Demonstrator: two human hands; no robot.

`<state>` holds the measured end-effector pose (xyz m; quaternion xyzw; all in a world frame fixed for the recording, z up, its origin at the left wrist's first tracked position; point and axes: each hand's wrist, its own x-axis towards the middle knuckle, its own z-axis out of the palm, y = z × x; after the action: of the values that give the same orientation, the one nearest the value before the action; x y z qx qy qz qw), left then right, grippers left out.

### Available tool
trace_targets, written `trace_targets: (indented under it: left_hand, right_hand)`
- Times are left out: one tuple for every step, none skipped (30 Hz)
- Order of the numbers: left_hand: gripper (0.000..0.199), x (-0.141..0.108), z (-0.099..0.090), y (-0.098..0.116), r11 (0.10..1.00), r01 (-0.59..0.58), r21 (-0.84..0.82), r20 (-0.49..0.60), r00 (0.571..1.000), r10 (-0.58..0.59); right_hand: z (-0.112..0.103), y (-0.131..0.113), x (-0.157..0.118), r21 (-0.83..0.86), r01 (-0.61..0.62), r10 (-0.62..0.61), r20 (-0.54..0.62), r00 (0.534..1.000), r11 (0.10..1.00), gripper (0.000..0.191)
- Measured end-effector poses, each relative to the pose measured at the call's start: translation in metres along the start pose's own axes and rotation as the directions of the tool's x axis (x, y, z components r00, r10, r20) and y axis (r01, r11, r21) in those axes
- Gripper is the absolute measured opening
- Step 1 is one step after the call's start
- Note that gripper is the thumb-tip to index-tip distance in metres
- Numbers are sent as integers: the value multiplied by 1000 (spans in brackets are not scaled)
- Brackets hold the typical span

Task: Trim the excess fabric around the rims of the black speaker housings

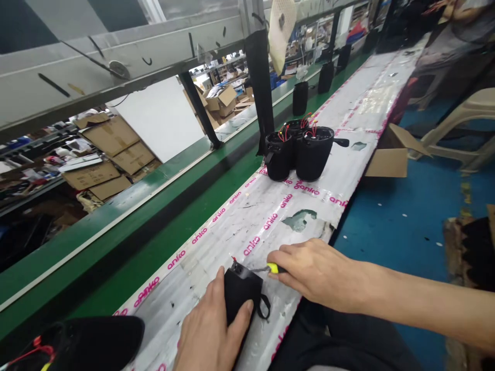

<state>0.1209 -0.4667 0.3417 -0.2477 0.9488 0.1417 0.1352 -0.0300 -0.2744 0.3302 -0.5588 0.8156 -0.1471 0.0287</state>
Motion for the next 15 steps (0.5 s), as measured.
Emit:
trace_targets:
  left_hand:
    - [79,0,-1,-3,999,26,-28,14,1000,-25]
    - [80,0,-2,-5,998,54,-41,13,999,-53]
    - [81,0,-1,-5,996,72,-43,-2,997,-72]
    - [80,0,1,-4,996,79,-38,-29,996,-80]
    - [77,0,4,-3,997,74,-27,-57,995,-76]
    - [75,0,6,0,998,66,-13,-78,995,-67]
    - [72,0,9,2,998,60,2,-93,994,-60]
    - [70,-1,11,4,998,56,20,-99,994,-54]
    - [69,-2,12,6,998,55,40,-97,994,-51]
    - [71,-2,13,8,997,55,58,-82,995,-50]
    - [74,-3,12,9,996,55,74,-61,997,-50]
    - [78,-4,11,10,995,52,87,-36,998,-49]
    - [81,-4,10,11,994,55,97,-7,998,-54]
    - [85,-4,10,12,992,62,106,20,998,-65]
    - [87,-4,9,13,991,71,116,38,996,-75]
  right_hand:
    - [-2,-3,-2,46,-35,35,-4,999,998,13]
    - [-3,-6,-4,80,-63,63,1,998,995,11]
    - [-3,-9,-5,104,-85,84,12,996,991,10]
    - [-2,-12,-7,118,-102,100,26,995,988,11]
    - [0,-16,-8,122,-107,102,41,994,987,12]
    - [3,-19,-10,118,-92,87,49,995,989,13]
    - [7,-22,-11,113,-67,62,49,997,991,15]
    - [12,-24,-12,111,-41,37,44,998,993,16]
    - [16,-26,-13,112,-22,18,38,999,993,18]
    - [20,-27,-14,116,-12,8,36,999,993,19]
    - [23,-29,-15,120,-14,9,40,999,993,20]
    - [25,-30,-15,123,-26,20,51,999,992,22]
    - [26,-30,-16,121,-36,29,62,998,992,23]
    - [26,-31,-16,110,-39,31,71,997,993,24]
    - [26,-32,-15,103,-43,34,82,996,994,24]
